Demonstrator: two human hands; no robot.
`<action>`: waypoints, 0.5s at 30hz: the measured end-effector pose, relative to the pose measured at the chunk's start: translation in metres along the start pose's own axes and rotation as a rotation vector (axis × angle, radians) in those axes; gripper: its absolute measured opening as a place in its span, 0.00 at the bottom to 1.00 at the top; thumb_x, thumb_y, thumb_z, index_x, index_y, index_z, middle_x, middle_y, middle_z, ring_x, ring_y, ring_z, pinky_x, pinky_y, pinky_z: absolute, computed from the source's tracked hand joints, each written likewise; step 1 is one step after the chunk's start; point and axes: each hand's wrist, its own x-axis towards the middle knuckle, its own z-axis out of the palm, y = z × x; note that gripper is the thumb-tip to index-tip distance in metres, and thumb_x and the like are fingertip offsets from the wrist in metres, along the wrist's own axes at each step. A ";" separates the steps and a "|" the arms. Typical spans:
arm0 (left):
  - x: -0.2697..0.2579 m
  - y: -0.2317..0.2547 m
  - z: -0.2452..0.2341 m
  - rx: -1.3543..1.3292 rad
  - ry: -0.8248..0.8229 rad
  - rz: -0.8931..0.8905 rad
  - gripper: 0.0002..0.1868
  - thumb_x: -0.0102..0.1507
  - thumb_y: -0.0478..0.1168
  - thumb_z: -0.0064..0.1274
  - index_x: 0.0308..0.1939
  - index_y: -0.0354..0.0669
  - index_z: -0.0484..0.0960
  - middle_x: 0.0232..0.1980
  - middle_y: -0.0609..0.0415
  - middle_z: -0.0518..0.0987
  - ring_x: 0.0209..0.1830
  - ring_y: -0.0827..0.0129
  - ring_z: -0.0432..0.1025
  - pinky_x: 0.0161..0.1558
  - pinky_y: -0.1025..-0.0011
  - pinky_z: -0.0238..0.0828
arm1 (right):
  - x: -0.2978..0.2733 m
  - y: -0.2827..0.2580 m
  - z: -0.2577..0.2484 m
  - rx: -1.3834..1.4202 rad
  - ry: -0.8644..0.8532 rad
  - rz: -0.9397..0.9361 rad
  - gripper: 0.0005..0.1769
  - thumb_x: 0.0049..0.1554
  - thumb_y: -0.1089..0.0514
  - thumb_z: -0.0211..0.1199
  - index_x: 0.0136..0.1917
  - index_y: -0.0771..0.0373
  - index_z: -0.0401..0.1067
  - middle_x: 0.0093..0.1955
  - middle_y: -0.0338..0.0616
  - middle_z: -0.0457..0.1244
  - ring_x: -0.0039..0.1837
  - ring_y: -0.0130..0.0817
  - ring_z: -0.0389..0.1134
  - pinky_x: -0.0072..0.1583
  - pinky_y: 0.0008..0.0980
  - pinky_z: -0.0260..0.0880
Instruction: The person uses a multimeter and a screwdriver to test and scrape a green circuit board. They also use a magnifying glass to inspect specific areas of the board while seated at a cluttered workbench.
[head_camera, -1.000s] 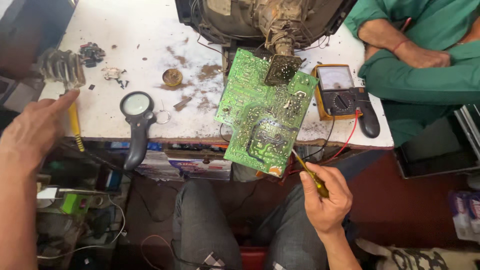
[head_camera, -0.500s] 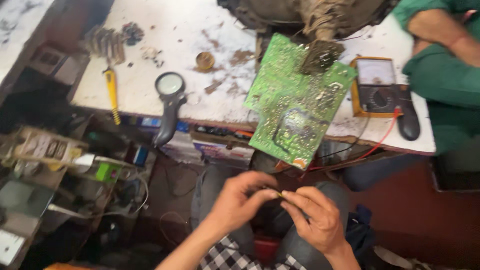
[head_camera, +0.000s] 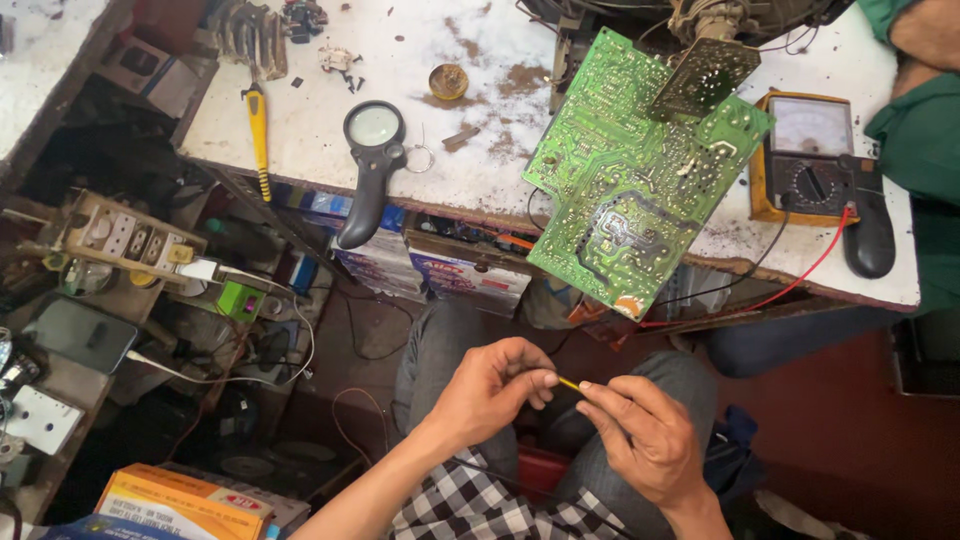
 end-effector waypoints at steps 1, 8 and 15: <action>0.000 0.001 -0.002 -0.010 -0.022 0.002 0.05 0.67 0.33 0.55 0.43 0.32 0.81 0.34 0.54 0.83 0.33 0.76 0.77 0.36 0.76 0.76 | 0.001 0.000 -0.001 0.013 -0.013 -0.012 0.15 0.47 0.62 0.75 0.49 0.62 0.80 0.41 0.42 0.67 0.35 0.32 0.68 0.37 0.32 0.66; 0.001 0.004 -0.015 -0.191 -0.184 -0.074 0.05 0.66 0.32 0.56 0.40 0.31 0.81 0.32 0.51 0.83 0.29 0.72 0.78 0.33 0.74 0.77 | 0.010 0.001 -0.020 0.066 -0.037 -0.201 0.18 0.45 0.65 0.77 0.50 0.61 0.78 0.42 0.42 0.65 0.38 0.36 0.68 0.38 0.34 0.67; 0.002 0.020 -0.009 -0.275 -0.366 -0.143 0.06 0.67 0.32 0.56 0.40 0.32 0.76 0.31 0.52 0.80 0.29 0.72 0.77 0.32 0.73 0.76 | 0.013 0.003 -0.043 0.117 -0.058 -0.271 0.21 0.43 0.64 0.78 0.51 0.61 0.77 0.41 0.41 0.65 0.37 0.34 0.67 0.37 0.33 0.66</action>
